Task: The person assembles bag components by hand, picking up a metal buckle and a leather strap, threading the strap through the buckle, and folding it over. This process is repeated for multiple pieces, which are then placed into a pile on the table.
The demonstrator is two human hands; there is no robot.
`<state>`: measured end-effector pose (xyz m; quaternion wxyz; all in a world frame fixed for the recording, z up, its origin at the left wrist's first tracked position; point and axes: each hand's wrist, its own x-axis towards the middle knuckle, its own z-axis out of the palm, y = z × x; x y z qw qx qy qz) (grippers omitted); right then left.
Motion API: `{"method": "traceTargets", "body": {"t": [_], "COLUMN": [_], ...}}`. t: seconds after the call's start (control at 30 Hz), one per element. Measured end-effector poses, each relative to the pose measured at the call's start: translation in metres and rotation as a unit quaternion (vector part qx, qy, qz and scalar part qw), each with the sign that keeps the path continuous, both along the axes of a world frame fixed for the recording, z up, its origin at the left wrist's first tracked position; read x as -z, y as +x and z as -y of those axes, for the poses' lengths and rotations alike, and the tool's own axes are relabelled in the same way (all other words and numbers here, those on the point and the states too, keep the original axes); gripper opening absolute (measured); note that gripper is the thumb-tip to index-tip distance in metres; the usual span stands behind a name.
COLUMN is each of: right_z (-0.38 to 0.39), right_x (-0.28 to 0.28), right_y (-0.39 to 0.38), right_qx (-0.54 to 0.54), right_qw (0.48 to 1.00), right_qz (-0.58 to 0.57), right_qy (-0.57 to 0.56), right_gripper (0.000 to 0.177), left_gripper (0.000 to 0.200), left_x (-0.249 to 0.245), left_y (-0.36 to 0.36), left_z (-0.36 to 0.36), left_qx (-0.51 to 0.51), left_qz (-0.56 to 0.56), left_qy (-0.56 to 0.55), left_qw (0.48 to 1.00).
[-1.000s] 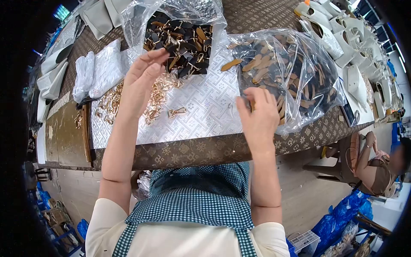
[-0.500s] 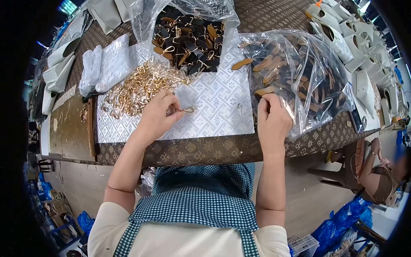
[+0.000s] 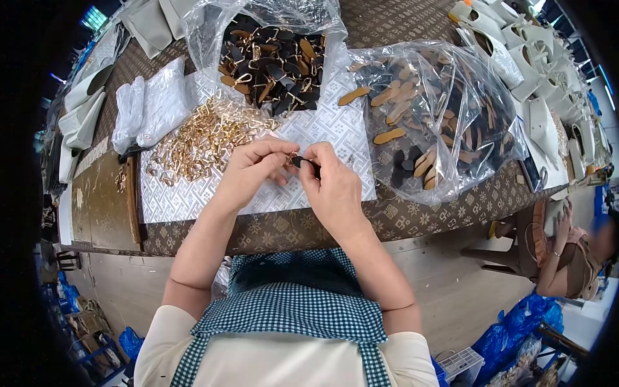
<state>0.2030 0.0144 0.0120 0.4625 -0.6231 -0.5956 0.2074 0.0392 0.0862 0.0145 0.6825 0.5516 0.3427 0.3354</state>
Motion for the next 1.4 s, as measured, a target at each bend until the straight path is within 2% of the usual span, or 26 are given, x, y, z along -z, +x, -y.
{"method": "traceTargets", "body": {"t": [0.2, 0.33, 0.43, 0.53, 0.63, 0.73, 0.83, 0.93, 1.1, 1.23, 1.33, 1.4], "right_z": [0.000, 0.005, 0.005, 0.008, 0.005, 0.010, 0.013, 0.011, 0.013, 0.014, 0.012, 0.004], "right_x": [-0.002, -0.008, 0.006, 0.004, 0.004, 0.002, 0.004, 0.004, 0.005, 0.000, -0.015, -0.017], "right_y": [-0.001, 0.002, 0.000, 0.002, 0.002, 0.000, 0.000, 0.000, 0.005, 0.011, 0.030, 0.048], "right_qx": [-0.038, -0.083, -0.092, -0.086, -0.095, -0.063, -0.054, -0.056, -0.045, -0.061, -0.036, 0.031], "right_qw": [0.998, 0.991, 0.993, 0.994, 0.994, 0.997, 0.998, 0.996, 0.999, 0.998, 0.996, 0.998], "right_qz": [-0.059, -0.091, -0.071, -0.063, -0.033, -0.044, -0.008, -0.067, -0.003, 0.010, 0.076, 0.054], "right_qy": [-0.008, -0.052, 0.035, -0.003, 0.041, 0.003, -0.008, 0.026, 0.008, -0.006, 0.001, 0.011], "right_gripper": [0.017, 0.021, 0.025, 0.028, 0.029, 0.026, 0.022, 0.018, 0.023, 0.033, 0.050, 0.034], "left_gripper": [0.014, 0.015, 0.015, 0.012, 0.009, 0.009, 0.008, 0.008, 0.008, 0.009, 0.012, 0.019], "left_x": [0.000, 0.002, 0.009, 0.007, 0.006, 0.007, 0.008, 0.006, 0.008, 0.005, -0.004, -0.016], "left_y": [-0.002, -0.004, -0.006, -0.004, -0.003, -0.004, -0.004, -0.004, -0.003, -0.002, -0.001, -0.001], "left_z": [-0.002, -0.002, -0.002, 0.000, 0.002, 0.003, 0.003, 0.004, 0.003, 0.001, -0.017, -0.038], "left_qx": [0.010, 0.043, 0.067, 0.070, 0.062, 0.071, 0.078, 0.078, 0.080, 0.055, 0.014, -0.110], "left_qz": [0.023, 0.005, -0.015, -0.022, -0.012, -0.022, -0.024, -0.018, 0.007, 0.028, 0.040, 0.096], "left_qy": [-0.078, -0.068, -0.057, -0.060, -0.045, -0.023, -0.019, -0.033, -0.035, -0.067, -0.059, -0.012], "left_qw": [0.997, 0.997, 0.996, 0.996, 0.997, 0.997, 0.996, 0.996, 0.996, 0.996, 0.997, 0.989]}}
